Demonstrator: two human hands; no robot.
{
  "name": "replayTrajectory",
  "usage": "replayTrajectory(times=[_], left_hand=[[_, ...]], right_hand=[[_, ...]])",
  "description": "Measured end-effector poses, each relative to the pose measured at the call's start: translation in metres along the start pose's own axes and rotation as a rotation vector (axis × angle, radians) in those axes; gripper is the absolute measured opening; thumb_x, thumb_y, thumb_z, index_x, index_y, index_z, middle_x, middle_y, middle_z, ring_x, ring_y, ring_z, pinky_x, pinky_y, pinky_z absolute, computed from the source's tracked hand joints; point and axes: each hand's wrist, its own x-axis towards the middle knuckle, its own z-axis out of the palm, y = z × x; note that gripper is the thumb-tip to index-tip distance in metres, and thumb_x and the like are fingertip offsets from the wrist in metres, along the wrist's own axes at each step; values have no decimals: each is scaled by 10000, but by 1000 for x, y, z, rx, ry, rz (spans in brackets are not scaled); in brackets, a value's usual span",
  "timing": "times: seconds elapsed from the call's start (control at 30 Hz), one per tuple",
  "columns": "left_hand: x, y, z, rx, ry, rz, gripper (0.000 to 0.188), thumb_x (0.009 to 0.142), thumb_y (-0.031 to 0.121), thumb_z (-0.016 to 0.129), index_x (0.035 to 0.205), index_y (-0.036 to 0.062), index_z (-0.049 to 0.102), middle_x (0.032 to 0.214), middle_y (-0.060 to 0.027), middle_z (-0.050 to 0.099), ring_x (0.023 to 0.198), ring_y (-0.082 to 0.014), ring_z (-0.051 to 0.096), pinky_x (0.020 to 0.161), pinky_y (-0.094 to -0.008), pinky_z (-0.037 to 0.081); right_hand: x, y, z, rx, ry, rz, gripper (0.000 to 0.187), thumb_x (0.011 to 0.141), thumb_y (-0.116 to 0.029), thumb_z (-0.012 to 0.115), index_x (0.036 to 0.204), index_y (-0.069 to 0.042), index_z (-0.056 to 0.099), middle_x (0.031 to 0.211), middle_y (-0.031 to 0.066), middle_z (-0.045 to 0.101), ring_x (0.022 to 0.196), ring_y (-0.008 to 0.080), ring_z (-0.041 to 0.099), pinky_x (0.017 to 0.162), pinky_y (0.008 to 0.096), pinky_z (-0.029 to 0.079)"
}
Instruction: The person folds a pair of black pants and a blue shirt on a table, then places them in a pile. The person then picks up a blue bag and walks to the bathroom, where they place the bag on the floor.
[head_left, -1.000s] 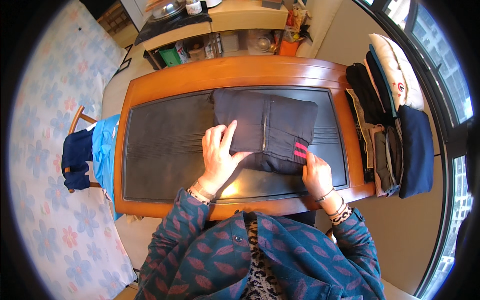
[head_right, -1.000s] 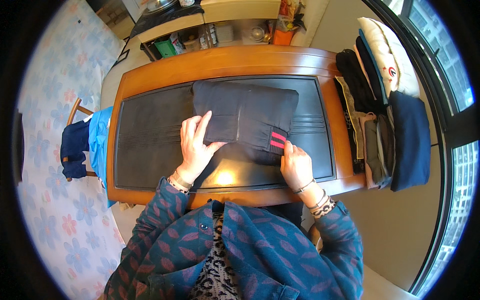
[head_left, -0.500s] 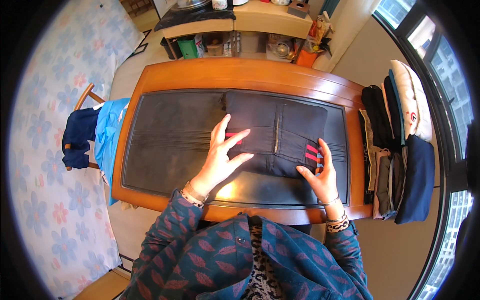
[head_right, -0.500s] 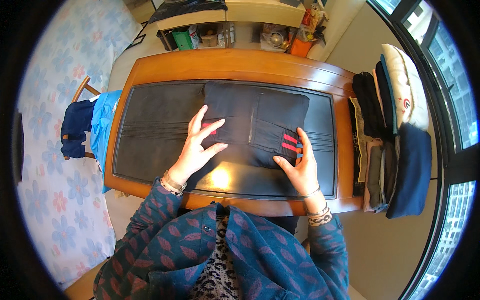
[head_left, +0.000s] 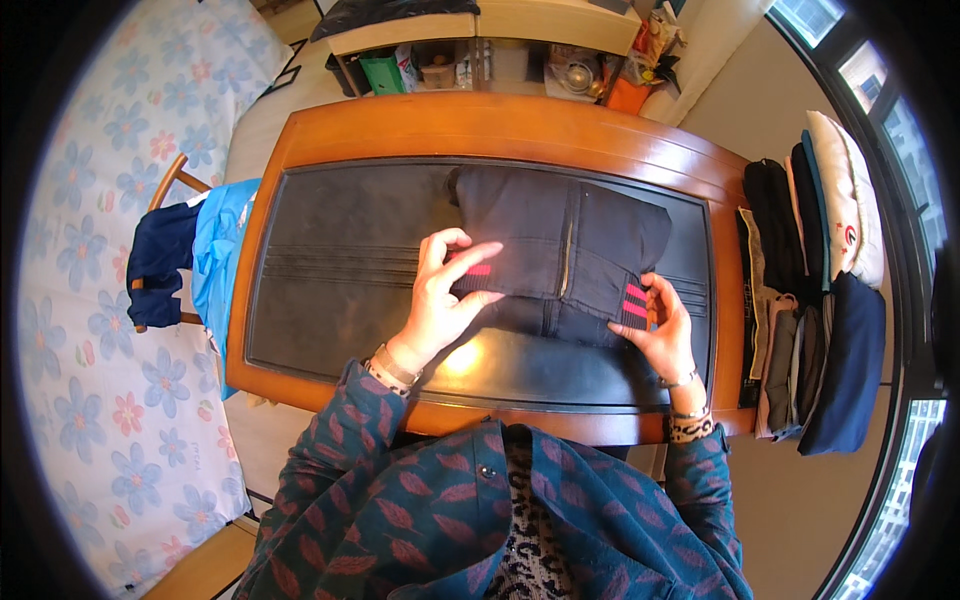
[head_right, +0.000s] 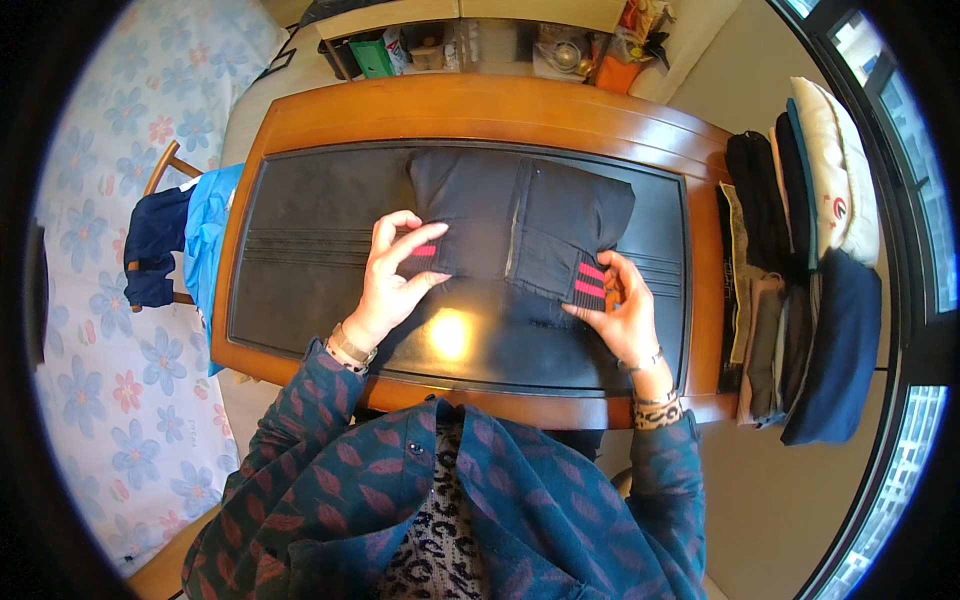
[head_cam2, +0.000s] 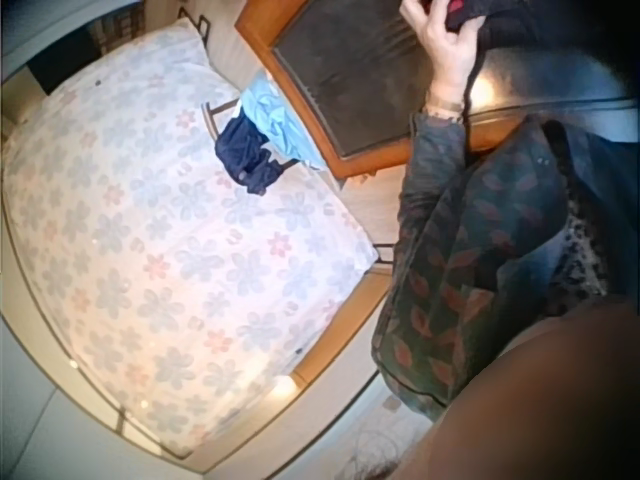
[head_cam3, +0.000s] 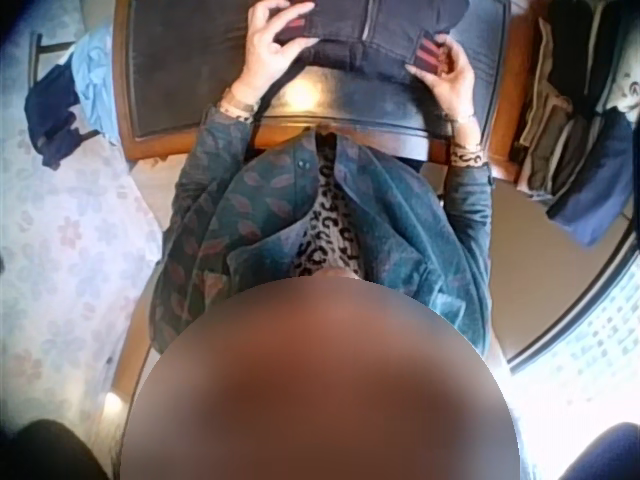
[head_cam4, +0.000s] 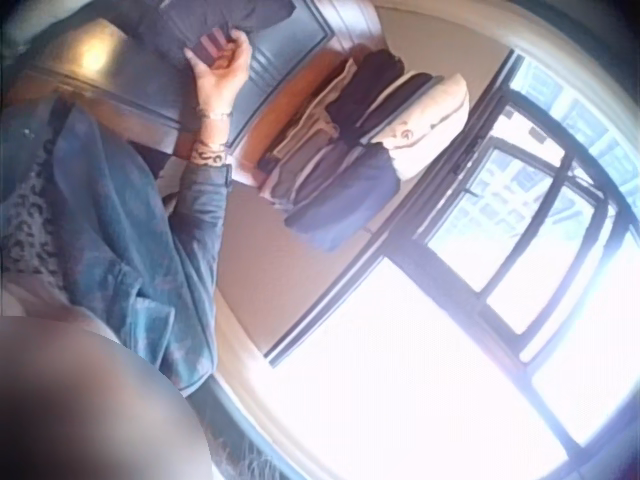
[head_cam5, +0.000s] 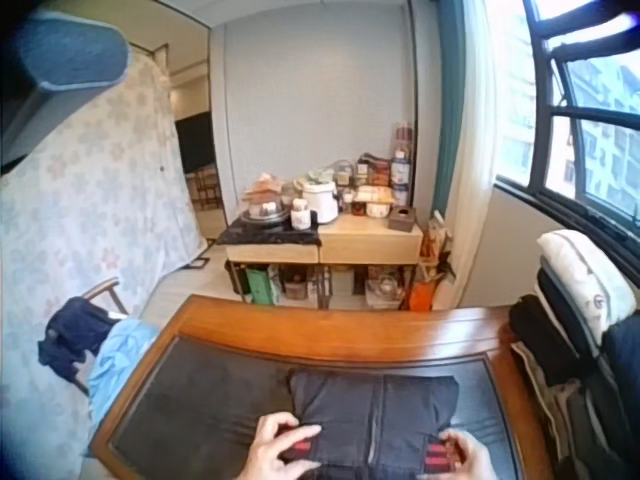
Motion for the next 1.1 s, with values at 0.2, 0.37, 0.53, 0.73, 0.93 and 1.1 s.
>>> replayTrajectory(times=[0.2, 0.37, 0.53, 0.73, 0.93, 1.1], left_hand=[[0, -2, 7, -52, 112, -9, 691, 580, 16, 847, 1232, 99, 634, 1094, -86, 511, 1032, -267, 507, 905, -344, 463], [-3, -9, 10, -38, 120, -33, 592, 613, -104, 754, 1162, 91, 649, 1132, -79, 506, 1087, -246, 521, 948, -320, 452], [-2, -8, 14, 42, 207, 53, 438, 654, -99, 693, 1054, 78, 672, 1048, -82, 521, 1004, -262, 527, 878, -330, 466], [-3, -4, 18, 108, 277, 64, 353, 648, -66, 653, 979, 56, 670, 975, -98, 530, 939, -290, 528, 814, -350, 468], [4, 3, 14, 154, 314, 164, 304, 643, -18, 682, 937, 53, 650, 988, -102, 548, 942, -306, 536, 817, -392, 459], [22, 26, 10, 261, 151, 211, 545, 709, 177, 682, 1237, 58, 613, 1373, -208, 465, 1328, -432, 381, 1084, -541, 304]], right_hand=[[0, -21, -1, -328, 54, -127, 524, 623, -87, 879, 1063, 6, 609, 893, 67, 572, 798, 188, 576, 707, 305, 497], [-9, -65, -1, -849, 74, -458, 511, 679, -262, 836, 1060, 9, 630, 1093, 149, 571, 1107, 326, 528, 898, 419, 427], [6, -115, 20, -819, -25, -564, 518, 743, -322, 794, 1122, -9, 632, 1280, 170, 552, 1275, 350, 466, 1005, 452, 381], [68, -122, 80, -827, -39, -876, 403, 899, -189, 597, 1295, -112, 581, 1408, 147, 499, 1374, 332, 385, 1092, 484, 294], [95, -79, 116, -882, -267, -663, 412, 971, -274, 487, 1366, -174, 548, 1480, 102, 445, 1430, 304, 309, 1162, 499, 172], [93, -73, 113, -905, -252, -704, 471, 939, -289, 493, 1396, -175, 503, 1490, 94, 425, 1438, 320, 281, 1149, 548, 190]])
